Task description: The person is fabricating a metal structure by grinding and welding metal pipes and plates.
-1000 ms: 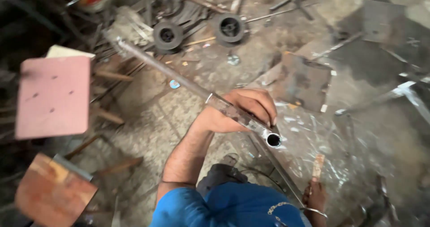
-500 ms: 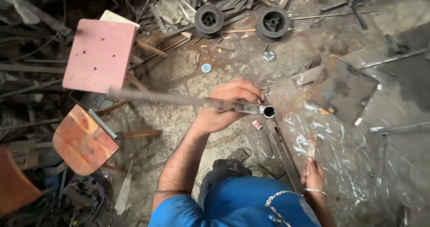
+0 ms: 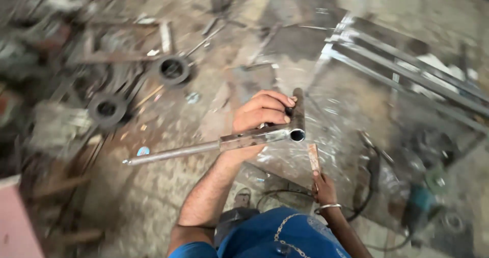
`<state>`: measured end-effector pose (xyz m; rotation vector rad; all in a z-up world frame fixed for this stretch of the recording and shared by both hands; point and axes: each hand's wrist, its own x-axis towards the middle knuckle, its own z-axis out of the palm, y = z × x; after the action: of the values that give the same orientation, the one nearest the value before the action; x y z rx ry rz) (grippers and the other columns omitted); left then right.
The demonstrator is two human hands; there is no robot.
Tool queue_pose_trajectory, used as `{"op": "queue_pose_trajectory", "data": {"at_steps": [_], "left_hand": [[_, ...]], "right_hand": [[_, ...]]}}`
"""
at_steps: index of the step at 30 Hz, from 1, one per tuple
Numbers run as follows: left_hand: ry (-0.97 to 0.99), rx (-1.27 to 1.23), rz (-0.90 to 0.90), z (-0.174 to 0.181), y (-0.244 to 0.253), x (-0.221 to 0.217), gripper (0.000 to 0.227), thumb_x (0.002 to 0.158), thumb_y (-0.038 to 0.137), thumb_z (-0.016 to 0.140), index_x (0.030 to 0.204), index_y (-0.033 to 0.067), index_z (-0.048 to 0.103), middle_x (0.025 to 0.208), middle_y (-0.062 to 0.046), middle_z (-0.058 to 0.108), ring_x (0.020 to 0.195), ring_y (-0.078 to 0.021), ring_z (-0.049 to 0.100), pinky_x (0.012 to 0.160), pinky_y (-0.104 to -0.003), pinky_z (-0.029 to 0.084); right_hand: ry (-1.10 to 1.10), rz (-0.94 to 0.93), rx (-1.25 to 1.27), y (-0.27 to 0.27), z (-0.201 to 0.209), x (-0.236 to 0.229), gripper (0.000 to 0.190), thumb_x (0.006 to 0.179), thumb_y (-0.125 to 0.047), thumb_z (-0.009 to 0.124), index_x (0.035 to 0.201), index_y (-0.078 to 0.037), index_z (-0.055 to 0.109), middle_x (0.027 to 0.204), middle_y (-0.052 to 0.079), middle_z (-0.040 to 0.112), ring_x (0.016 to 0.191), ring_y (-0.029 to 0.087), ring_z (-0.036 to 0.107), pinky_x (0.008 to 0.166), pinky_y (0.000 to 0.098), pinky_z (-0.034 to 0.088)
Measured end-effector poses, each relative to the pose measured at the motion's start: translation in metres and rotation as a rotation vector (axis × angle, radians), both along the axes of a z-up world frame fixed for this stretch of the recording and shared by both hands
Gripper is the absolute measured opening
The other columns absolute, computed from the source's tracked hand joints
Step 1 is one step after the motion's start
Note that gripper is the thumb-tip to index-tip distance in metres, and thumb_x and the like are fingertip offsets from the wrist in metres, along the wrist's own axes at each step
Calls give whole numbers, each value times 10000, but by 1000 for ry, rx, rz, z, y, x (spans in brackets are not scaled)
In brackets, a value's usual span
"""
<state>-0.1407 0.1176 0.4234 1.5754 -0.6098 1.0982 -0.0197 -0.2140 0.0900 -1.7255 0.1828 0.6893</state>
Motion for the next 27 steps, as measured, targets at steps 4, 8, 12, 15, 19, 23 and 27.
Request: {"op": "queue_pose_trajectory", "data": {"at_steps": [4,8,12,15,19,23,27], "left_hand": [[-88,-152,-272,3,-46,64,134,997,158,714,1012,35,666,1006,-102,655,1096,-312,677,994,-472,594],[-102,-217,-456,14,-88,102,147,990,168,720,999,32,664,992,-105,654,1095,-315,684,983,-466,598],[-112,-225,-513,28,-130,129,197,999,207,724,1001,21,661,1020,-126,668,1110,-329,689,960,-443,592],[-131,-210,-595,38,-167,147,223,1005,235,712,1008,17,668,1044,-131,674,1117,-330,691,960,-430,587],[-130,-223,-785,45,-225,161,251,1022,270,689,1024,19,678,1069,-124,669,1116,-319,693,971,-421,585],[-108,-159,-958,61,-280,159,243,1029,269,684,1039,26,679,1088,-124,671,1119,-309,691,976,-416,581],[-114,-77,-1086,72,-334,156,195,1015,219,704,1057,31,669,1085,-104,670,1142,-305,683,1003,-415,567]], "right_hand": [[-75,-187,44,-48,-1,-12,354,982,-395,591,862,-62,585,534,-9,419,362,124,329,335,326,214],[-19,-412,99,-77,9,-40,327,998,-369,594,884,-63,579,547,-19,392,370,105,302,340,312,196],[-59,-548,53,-101,5,-60,366,989,-403,582,888,-51,593,526,10,410,354,121,335,331,313,222],[-47,-634,61,-113,6,-74,375,981,-410,583,893,-45,595,522,20,433,349,133,337,330,320,225],[-134,-700,82,-122,14,-97,429,1005,-423,578,865,-18,569,533,15,431,361,122,341,330,320,240],[-96,-837,87,-138,-1,-106,383,974,-418,583,859,-53,601,544,9,454,364,130,352,338,325,238],[-165,-1005,307,-159,-56,-116,334,969,-366,666,859,-64,576,581,-19,405,426,96,340,376,304,229]]}}
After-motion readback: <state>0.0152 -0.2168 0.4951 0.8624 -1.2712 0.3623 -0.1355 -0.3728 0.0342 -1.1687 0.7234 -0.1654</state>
